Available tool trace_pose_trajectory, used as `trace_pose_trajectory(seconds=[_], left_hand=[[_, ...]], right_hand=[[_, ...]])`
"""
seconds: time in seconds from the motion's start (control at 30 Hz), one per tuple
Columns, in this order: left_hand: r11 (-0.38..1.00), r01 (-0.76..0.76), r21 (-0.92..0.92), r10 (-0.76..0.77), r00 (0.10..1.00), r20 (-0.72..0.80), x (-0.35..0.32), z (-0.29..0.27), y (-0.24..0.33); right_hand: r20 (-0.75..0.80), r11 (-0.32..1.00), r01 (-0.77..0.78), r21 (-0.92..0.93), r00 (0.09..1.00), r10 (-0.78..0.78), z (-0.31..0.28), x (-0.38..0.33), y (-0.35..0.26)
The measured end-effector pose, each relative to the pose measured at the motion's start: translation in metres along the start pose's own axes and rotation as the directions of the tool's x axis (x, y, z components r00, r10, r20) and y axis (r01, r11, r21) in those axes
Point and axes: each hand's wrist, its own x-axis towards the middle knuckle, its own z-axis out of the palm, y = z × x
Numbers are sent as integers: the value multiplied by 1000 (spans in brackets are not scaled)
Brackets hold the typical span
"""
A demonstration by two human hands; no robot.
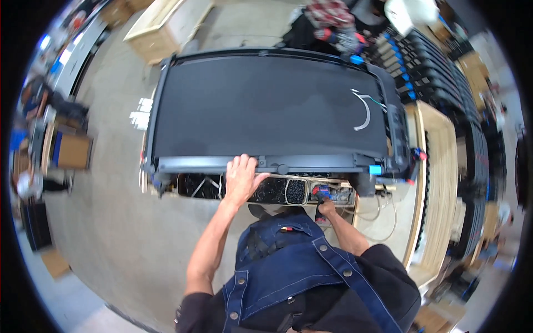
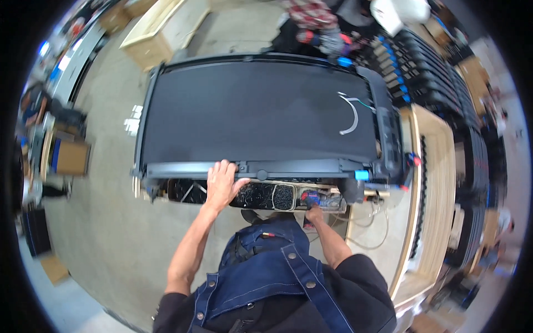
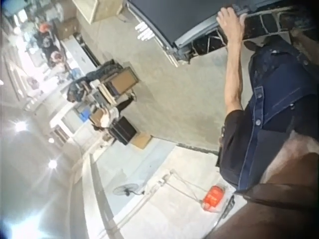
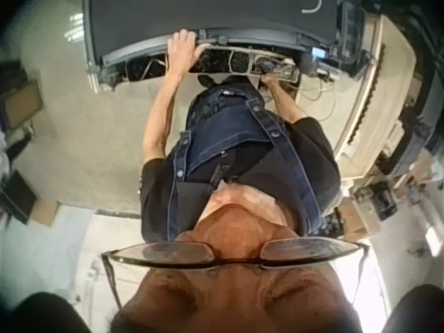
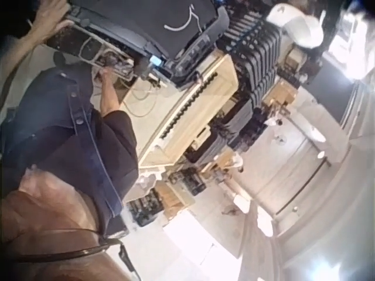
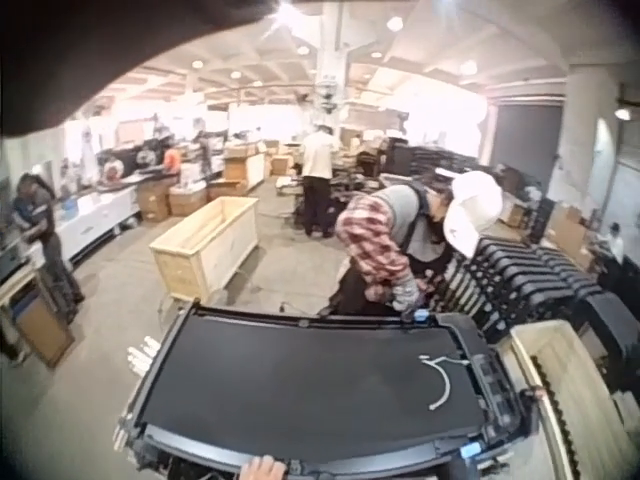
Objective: Assembling various plastic and metal components onto a treadmill frame using power tools.
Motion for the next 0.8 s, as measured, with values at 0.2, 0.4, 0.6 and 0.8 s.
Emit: trace_pose_trajectory(seconds=[0.2, 0.4, 0.6, 0.8], left_hand=[[998, -27, 55, 28, 999, -19, -1, 3, -3], [983, -78, 169, 64, 994, 87, 1, 3, -3], [914, -260, 311, 221, 963, 154, 2, 14, -17], [903, -308, 301, 251, 944, 212, 6, 11, -21]], right_hand=[[2, 807, 126, 577, 988, -156, -60, -56, -79], [258, 385, -184, 904, 954, -150, -119, -62, -130], [254, -310, -462, 831, 810, -528, -101, -12, -189], [-39, -486, -398, 778, 741, -670, -120, -11, -231]])
